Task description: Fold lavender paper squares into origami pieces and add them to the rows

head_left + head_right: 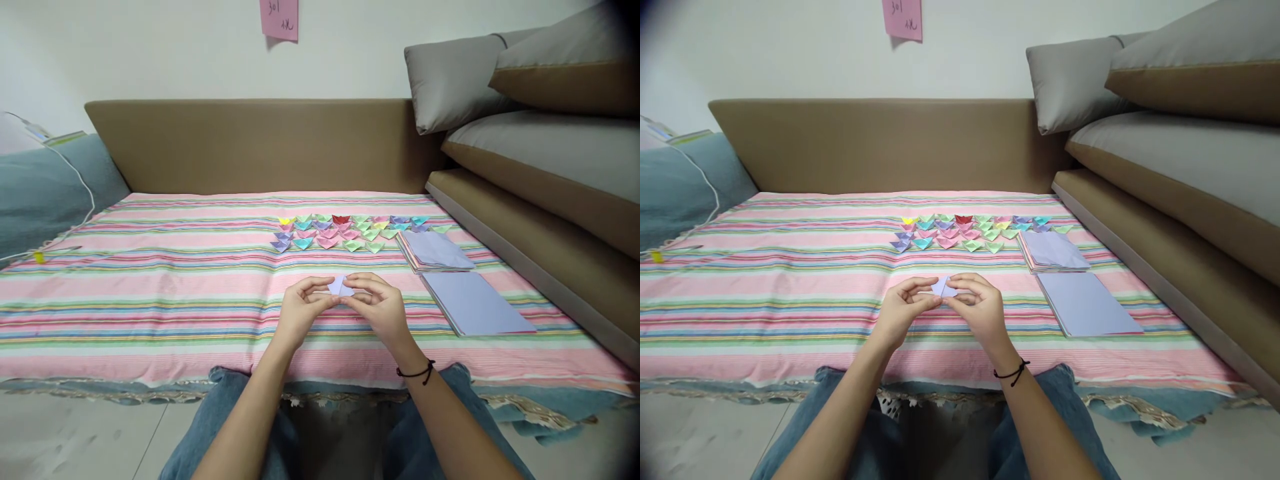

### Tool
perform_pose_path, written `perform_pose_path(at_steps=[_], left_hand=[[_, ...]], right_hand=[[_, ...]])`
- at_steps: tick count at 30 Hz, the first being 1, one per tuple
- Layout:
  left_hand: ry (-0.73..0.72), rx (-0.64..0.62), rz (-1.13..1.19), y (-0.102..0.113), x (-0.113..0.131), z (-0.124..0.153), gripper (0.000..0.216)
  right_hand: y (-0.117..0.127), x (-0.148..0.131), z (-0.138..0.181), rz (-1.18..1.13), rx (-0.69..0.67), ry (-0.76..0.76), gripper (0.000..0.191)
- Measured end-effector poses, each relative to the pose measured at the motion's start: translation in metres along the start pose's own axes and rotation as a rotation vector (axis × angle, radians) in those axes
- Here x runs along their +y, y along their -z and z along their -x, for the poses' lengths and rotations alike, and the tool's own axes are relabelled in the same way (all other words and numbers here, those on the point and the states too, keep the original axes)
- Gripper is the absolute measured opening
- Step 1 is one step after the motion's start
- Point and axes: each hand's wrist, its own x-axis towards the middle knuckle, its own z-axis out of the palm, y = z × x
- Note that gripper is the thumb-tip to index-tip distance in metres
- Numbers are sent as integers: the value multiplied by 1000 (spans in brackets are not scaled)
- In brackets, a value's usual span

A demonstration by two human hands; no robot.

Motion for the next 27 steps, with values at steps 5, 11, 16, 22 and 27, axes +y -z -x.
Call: perform_pose_path(at_steps=[5, 11, 16, 22, 27], left_hand=[[-20, 35, 26, -1, -2, -1, 40], [-107, 80, -34, -5, -1, -2, 34], [-170, -7, -132, -6, -1, -2, 30], [-253, -67, -466, -4, 0, -1, 13], [-161, 80, -262, -1, -2, -3, 16]], right_hand=[[1, 2, -2, -109, -58, -123, 38], [-2, -1, -1, -40, -116, -166, 20], [-2, 1, 0, 47, -78, -136, 17], [-1, 3, 1, 246, -158, -61, 12], [-6, 4, 2, 55, -156, -219, 18]])
